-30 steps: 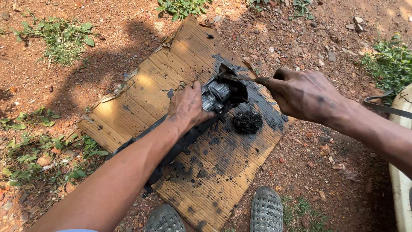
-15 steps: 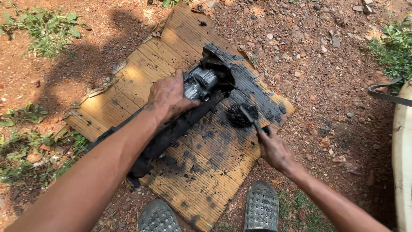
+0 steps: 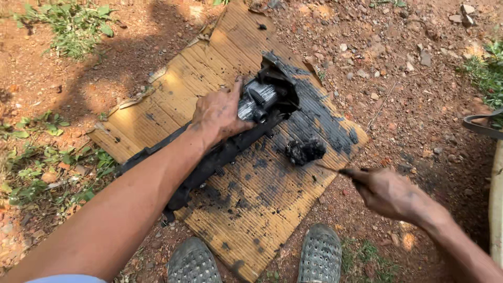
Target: The person scrapes grease and residue from the interior of a black engine cover using a small scraping tool and their hands.
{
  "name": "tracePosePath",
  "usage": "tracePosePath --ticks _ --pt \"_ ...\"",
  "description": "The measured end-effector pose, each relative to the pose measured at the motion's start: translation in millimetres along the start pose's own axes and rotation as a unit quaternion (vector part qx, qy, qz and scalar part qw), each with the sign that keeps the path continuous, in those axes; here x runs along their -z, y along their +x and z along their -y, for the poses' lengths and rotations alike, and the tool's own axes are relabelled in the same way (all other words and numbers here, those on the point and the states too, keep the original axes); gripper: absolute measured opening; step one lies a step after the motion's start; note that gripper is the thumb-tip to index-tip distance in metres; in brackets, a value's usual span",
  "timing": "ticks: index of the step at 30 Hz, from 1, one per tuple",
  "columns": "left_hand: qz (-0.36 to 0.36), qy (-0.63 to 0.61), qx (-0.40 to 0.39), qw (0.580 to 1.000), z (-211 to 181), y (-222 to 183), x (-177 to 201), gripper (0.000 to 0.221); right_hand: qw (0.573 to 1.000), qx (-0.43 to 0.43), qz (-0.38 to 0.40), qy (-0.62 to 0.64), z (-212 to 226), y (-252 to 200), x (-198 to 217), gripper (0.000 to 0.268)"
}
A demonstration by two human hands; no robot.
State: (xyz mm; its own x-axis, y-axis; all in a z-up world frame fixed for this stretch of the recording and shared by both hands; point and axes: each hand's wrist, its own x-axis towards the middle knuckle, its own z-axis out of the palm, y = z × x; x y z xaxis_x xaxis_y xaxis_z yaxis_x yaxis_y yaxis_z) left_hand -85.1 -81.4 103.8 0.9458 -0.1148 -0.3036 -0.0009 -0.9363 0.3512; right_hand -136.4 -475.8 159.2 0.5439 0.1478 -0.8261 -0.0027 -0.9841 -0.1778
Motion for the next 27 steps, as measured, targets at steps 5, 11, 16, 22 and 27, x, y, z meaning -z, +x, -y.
tracePosePath --ticks 5,11,16,22,27 --pt "0.032 0.011 0.033 0.999 -18 -5 2 0.115 0.927 0.152 -0.252 -0.231 92 -26 67 0.042" --pt "0.024 0.022 0.027 0.999 -23 -10 4 0.112 0.863 0.19 -0.323 -0.34 144 -3 92 0.039" --pt "-0.006 0.001 0.015 1.0 -23 -16 -1 0.11 0.844 0.177 -0.311 -0.399 148 0 108 0.039" --pt "-0.001 -0.007 0.013 1.0 -27 -17 0 0.106 0.827 0.175 -0.29 -0.448 167 9 117 0.045" --pt "0.001 0.005 0.012 1.0 -25 -20 3 0.106 0.838 0.2 -0.283 -0.42 173 0 120 0.042"
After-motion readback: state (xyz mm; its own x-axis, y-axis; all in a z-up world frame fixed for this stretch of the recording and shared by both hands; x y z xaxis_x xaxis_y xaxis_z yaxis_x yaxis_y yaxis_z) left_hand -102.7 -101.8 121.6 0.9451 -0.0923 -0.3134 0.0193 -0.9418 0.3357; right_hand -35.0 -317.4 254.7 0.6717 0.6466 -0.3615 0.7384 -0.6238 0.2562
